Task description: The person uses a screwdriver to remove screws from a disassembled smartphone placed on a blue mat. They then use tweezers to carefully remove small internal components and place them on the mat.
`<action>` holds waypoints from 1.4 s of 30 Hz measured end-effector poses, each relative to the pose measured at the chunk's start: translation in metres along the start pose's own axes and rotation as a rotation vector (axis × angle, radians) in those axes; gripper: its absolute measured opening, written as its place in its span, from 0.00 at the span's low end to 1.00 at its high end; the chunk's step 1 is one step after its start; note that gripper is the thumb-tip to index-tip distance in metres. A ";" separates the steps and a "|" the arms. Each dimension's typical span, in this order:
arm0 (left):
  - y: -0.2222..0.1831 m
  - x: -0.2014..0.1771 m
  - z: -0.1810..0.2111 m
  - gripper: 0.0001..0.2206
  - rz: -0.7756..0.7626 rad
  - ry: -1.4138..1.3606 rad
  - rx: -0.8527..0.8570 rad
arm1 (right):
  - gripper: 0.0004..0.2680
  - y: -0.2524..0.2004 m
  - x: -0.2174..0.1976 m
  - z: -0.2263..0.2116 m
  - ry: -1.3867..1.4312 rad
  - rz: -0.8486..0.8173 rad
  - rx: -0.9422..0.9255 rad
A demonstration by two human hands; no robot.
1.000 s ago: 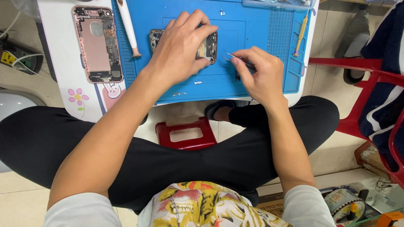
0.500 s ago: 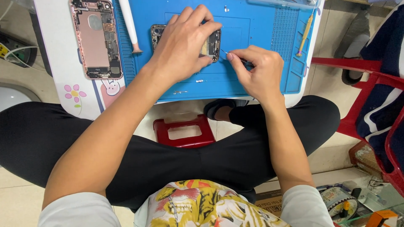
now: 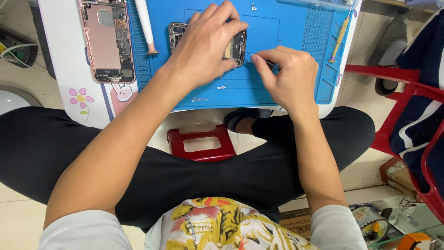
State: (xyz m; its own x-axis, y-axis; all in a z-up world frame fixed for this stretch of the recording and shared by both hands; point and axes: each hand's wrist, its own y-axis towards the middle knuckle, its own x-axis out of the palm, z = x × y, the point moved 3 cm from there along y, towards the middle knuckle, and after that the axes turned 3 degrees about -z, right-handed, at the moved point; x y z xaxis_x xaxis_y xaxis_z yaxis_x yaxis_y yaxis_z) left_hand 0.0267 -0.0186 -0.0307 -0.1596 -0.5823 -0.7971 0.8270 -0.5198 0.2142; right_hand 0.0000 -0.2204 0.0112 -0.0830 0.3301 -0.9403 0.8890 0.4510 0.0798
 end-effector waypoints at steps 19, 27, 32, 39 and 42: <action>0.000 0.003 -0.005 0.33 0.011 -0.112 0.009 | 0.08 0.009 -0.003 -0.011 -0.135 -0.086 0.129; 0.000 0.006 -0.006 0.32 0.004 -0.126 0.003 | 0.06 0.017 -0.006 0.006 -0.110 -0.130 -0.067; -0.001 0.002 -0.004 0.33 -0.003 -0.132 -0.003 | 0.08 0.009 0.003 0.008 0.097 -0.138 0.110; 0.000 0.004 -0.004 0.33 -0.002 -0.125 -0.004 | 0.07 0.007 0.000 0.002 -0.087 -0.045 -0.086; 0.000 0.005 -0.005 0.34 -0.002 -0.133 -0.009 | 0.07 0.008 -0.004 0.006 -0.225 -0.024 -0.263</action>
State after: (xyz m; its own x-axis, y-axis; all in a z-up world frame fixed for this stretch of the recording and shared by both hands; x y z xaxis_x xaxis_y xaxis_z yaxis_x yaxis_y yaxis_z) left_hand 0.0282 -0.0182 -0.0376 -0.2304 -0.6595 -0.7155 0.8315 -0.5155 0.2073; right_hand 0.0107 -0.2231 0.0132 0.0253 0.1388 -0.9900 0.7392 0.6641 0.1120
